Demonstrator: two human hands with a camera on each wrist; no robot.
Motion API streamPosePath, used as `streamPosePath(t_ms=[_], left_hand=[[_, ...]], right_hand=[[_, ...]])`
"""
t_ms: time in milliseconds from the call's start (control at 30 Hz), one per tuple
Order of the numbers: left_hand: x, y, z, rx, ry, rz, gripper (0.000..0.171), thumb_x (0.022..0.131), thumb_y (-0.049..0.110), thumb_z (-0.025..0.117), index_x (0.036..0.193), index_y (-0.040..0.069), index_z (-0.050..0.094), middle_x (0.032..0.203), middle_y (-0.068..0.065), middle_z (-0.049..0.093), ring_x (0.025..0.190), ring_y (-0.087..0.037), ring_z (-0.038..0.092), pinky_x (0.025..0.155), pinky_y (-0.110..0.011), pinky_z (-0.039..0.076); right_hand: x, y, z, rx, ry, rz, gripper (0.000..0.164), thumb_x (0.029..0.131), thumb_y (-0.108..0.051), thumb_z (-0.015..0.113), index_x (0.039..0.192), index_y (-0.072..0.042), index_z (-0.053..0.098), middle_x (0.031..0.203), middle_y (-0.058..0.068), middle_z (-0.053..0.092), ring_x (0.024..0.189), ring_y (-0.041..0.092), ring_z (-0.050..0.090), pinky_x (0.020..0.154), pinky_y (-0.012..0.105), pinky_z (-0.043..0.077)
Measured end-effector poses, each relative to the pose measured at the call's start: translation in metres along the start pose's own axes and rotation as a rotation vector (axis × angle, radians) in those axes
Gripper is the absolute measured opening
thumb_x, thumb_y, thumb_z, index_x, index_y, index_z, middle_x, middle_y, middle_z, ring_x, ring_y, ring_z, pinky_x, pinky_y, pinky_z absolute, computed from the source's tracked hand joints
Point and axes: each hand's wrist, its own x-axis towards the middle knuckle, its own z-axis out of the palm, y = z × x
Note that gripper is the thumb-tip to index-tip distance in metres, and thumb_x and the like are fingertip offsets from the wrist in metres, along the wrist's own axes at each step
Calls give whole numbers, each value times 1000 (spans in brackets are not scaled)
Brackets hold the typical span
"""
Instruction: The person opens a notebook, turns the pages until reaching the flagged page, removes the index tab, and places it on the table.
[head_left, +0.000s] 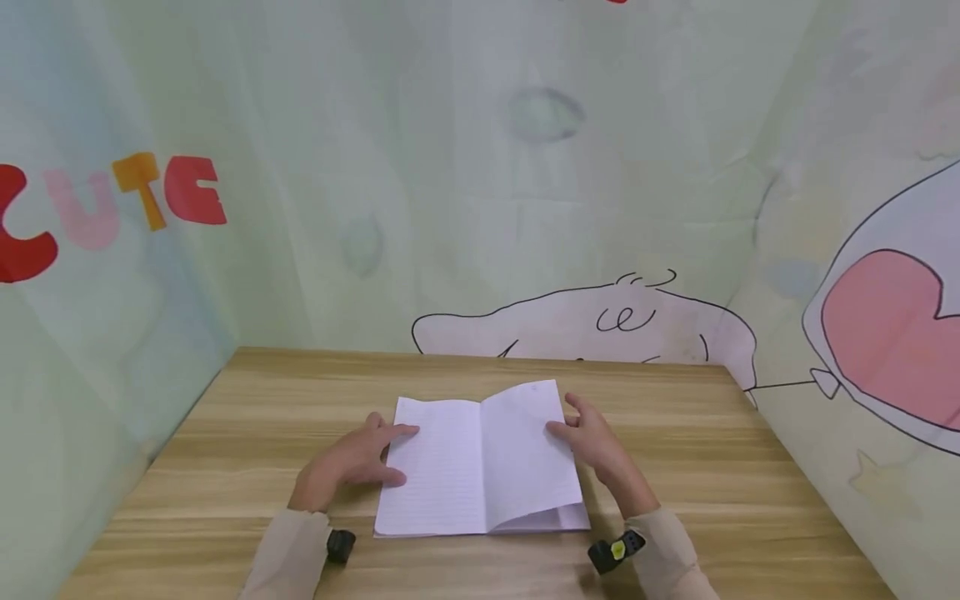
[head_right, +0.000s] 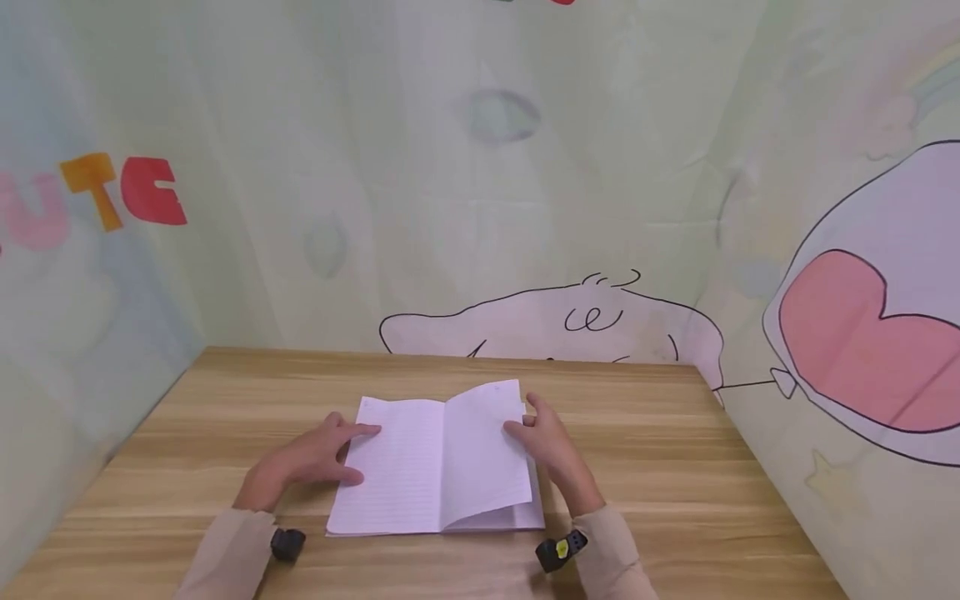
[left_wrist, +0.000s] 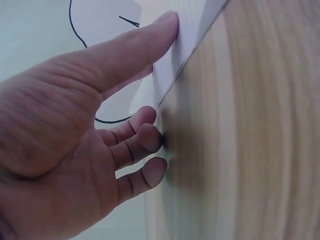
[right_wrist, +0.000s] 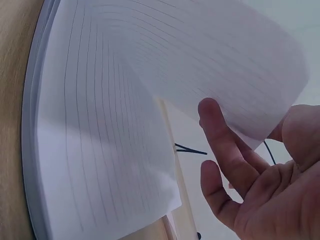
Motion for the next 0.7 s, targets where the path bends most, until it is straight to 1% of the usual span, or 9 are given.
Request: streamPosePath(t_ms=[33,100,167,233,300,367,500,567,700], left_hand=[[0,1,0,0,4,-3,74,79,24,86,145,15,54,106,-11,41,91,-24,47,77,-41,44],[1,2,0,0,10,-2,74,78,24,86,144,15,55,106,-11,41,91,-24,48,77,-41,44],[1,3,0,0,13,-1,74,78,23,86,144,14,55,106,-11,40,90,-24,47,76,-40,43],[1,3,1,-3,15,-6,73,78,22,87,144,14,56,106,-11,40,90,-24,48,76,-39,43],[1,2,1,-7,14,-13,73,78,22,87,144,15,55,107,-11,40,91,-24,48,76,-39,43],[1,2,2,-15,15,-25,74,78,22,87,144,16,55,107,-11,40,91,-24,47,76,-39,42],[2,0,1,-14,16,-23,74,78,23,86,145,16,55,108,-11,40,91,-25,47,75,-40,42],[2,0,1,-9,19,-17,74,78,24,86,145,16,55,109,-11,41,91,-24,48,75,-40,43],[3,1,1,-6,18,-15,74,78,24,86,145,15,55,110,-12,42,91,-24,49,77,-40,44]], right_hand=[[0,0,-1,7,-10,0,65,97,-7,61,149,13,27,124,37,58,102,37,67,86,46,54],[0,-1,-1,22,-22,0,57,98,-9,59,144,15,36,117,32,64,97,32,68,83,43,55],[1,-2,-1,21,-24,5,45,98,-10,59,134,15,50,104,22,69,88,25,68,78,38,55],[3,-2,0,19,-16,29,34,98,-12,59,123,12,61,94,13,71,81,19,66,74,33,53],[4,-4,0,23,0,59,27,98,-14,60,112,9,67,86,7,69,76,16,62,71,30,49],[4,-6,0,32,8,91,24,99,-16,61,105,6,68,85,6,68,75,17,62,72,31,49],[4,-10,-1,57,19,113,28,100,-22,60,104,5,67,91,8,66,80,19,64,79,36,52],[4,-11,0,77,17,95,30,101,-22,59,108,6,67,93,9,67,82,19,65,81,36,53],[7,-10,4,135,-1,35,32,102,-19,56,114,10,65,92,8,68,83,16,64,80,32,51]])
